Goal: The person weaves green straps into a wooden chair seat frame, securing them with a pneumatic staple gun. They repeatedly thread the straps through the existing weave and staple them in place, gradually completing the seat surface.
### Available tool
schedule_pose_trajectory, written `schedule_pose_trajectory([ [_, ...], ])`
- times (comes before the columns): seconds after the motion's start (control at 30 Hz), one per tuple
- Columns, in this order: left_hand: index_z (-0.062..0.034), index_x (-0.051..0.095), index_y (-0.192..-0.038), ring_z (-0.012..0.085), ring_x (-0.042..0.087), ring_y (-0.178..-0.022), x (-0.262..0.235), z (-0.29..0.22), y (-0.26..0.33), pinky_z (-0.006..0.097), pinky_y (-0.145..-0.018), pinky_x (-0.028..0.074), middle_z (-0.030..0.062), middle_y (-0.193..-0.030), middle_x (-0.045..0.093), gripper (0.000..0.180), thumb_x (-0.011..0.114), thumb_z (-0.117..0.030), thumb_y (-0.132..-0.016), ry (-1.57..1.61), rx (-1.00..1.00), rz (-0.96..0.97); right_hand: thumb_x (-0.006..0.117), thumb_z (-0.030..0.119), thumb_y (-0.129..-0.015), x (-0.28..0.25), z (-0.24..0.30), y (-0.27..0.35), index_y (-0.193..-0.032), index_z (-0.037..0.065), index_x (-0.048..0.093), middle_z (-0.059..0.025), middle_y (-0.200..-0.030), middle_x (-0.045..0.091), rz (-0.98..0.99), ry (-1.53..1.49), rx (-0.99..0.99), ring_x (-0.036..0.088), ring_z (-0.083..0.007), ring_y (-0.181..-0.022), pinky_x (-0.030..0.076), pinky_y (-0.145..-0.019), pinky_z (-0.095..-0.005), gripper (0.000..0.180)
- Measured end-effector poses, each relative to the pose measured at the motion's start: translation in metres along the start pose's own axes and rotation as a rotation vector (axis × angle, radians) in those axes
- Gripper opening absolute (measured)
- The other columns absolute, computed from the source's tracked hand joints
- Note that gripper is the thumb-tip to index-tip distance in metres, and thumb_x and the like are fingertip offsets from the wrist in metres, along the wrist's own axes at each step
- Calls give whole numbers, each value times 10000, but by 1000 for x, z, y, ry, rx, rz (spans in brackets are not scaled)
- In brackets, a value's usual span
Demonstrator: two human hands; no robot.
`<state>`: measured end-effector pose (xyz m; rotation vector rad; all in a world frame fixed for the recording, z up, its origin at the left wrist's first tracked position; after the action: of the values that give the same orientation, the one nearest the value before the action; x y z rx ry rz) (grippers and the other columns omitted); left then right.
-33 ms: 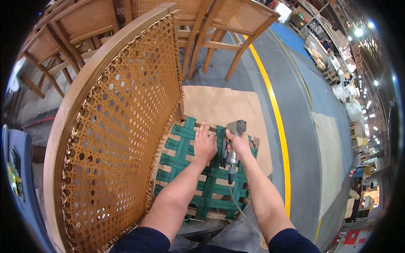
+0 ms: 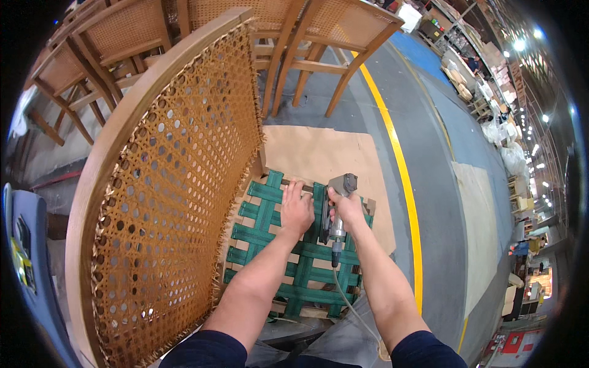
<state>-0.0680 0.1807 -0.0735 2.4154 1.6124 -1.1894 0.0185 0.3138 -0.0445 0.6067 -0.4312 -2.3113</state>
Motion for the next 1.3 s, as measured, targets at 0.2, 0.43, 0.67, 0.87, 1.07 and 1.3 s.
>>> schedule_pose_trajectory([
  [0.2, -15, 694, -1074, 358, 538, -1269, -46, 22, 3, 469, -1131, 385, 161, -1296, 617, 198, 611, -73, -904, 139, -6, -27, 753, 382, -921, -79, 10, 62, -1157, 78, 590, -66, -940, 636, 13, -92, -25, 604, -159, -590, 530, -491, -321, 418],
  [0.43, -26, 675, -1109, 231, 676, -965, -57, -6, 146, 353, -889, 547, 112, -1060, 706, 222, 560, -200, -1034, 813, -794, 51, 741, 384, -928, -338, -88, 214, -1171, 41, 584, -57, -906, 636, -418, -211, 80, 592, -155, -589, 522, -497, -323, 448],
  [0.67, -78, 621, -890, 246, 616, -762, -58, 0, 329, 437, -789, 558, 45, -777, 601, 362, 634, -422, -1001, 1036, -1507, 508, 714, 417, -943, -416, -257, 297, -1228, 100, 544, -74, -955, 643, -589, -548, 271, 602, -180, -637, 526, -529, -360, 458],
  [0.87, -16, 617, -1132, 350, 535, -1222, -59, 10, 367, 544, -1049, 436, 163, -1209, 593, 576, 745, -521, -886, 937, -1738, 574, 622, 523, -973, -389, -344, 301, -1142, 113, 591, -71, -766, 626, -409, -786, 401, 600, -198, -626, 512, -567, -331, 444],
  [1.07, 8, 508, -1385, 308, 429, -1379, -46, 2, 341, 481, -1191, 261, 157, -1483, 483, 782, 819, -450, -833, 1100, -1537, 412, 637, 517, -968, -400, -381, 296, -1061, 87, 632, -54, -775, 629, -463, -757, 418, 605, -199, -599, 533, -533, -354, 440],
  [1.3, 72, 565, -1314, 255, 599, -1179, -46, 18, 348, 397, -1022, 441, 125, -1304, 642, 565, 792, -225, -890, 967, -1410, 420, 723, 467, -884, -436, -346, 324, -1135, -8, 725, -263, -1194, 688, -755, 583, 589, 686, -412, -1017, 534, -887, -458, 537],
])
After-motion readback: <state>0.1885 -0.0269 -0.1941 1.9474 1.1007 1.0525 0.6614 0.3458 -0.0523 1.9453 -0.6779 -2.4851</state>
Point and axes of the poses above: each hand's wrist, its own y-axis away from the middle knuckle, its own x-axis out of the palm, z = x × y, the point moved 9 cm from there along -y, towards the middle knuckle
